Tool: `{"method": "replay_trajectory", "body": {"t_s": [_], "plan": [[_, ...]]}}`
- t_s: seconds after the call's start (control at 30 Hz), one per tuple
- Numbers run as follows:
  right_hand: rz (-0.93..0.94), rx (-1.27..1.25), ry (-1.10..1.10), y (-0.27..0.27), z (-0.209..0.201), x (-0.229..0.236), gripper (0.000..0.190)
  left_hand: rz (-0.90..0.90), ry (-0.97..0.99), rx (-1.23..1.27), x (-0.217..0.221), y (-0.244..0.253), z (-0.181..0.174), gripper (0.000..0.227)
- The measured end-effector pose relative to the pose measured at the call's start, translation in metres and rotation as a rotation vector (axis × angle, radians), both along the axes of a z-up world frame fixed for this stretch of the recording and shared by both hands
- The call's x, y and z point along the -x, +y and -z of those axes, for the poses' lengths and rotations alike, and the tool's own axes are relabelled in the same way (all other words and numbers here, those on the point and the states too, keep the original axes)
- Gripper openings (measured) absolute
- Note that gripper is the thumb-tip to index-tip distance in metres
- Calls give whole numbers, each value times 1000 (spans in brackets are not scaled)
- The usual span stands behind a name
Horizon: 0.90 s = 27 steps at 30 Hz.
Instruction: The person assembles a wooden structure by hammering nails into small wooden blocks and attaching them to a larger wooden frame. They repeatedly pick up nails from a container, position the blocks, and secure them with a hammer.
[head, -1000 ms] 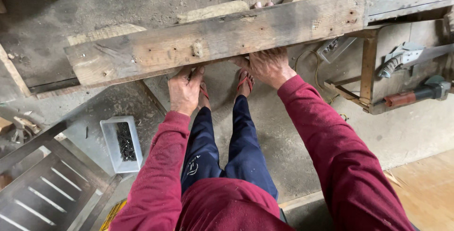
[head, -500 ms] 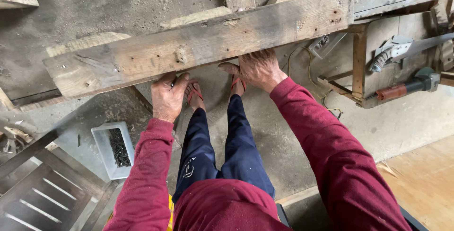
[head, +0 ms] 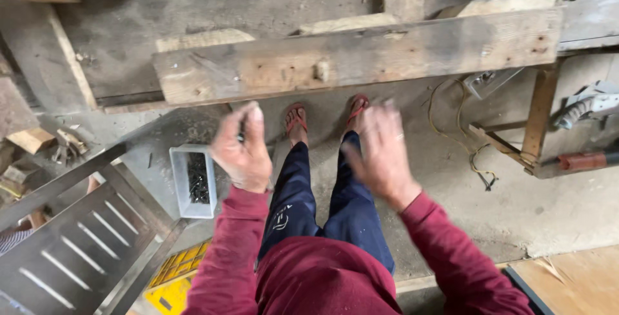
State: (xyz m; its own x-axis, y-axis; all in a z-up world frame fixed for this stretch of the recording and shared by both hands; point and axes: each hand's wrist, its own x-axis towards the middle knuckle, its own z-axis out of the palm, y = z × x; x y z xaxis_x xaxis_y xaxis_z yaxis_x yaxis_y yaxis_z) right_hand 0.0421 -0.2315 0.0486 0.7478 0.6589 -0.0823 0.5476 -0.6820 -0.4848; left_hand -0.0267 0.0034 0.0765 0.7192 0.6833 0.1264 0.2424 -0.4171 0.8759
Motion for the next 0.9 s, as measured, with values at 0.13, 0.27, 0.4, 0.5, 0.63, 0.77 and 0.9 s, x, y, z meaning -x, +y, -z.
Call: {"method": "replay_trajectory", "body": {"t_s": [0.13,0.27,0.4,0.5,0.63,0.77,0.9], "plan": [[-144,-253,116,74,16,51,85,81,-136,107,-42,59,5,16],[-170,-128,43,136,60,27,77,164,-297,56,-103,85,48,13],[-126,105,235,157,81,0,53,138,-233,165,-102,74,61,12],[-76,62,184,169,87,-9,48,191,-253,41,-95,71,50,13],[-34,-72,-31,174,93,-11,56,220,-257,113,-100,69,42,13],[-27,-66,37,174,93,-12,52,261,-242,173,-104,67,39,11],[-91,-12,-72,170,89,-7,42,287,-210,44,-106,67,37,9]]}}
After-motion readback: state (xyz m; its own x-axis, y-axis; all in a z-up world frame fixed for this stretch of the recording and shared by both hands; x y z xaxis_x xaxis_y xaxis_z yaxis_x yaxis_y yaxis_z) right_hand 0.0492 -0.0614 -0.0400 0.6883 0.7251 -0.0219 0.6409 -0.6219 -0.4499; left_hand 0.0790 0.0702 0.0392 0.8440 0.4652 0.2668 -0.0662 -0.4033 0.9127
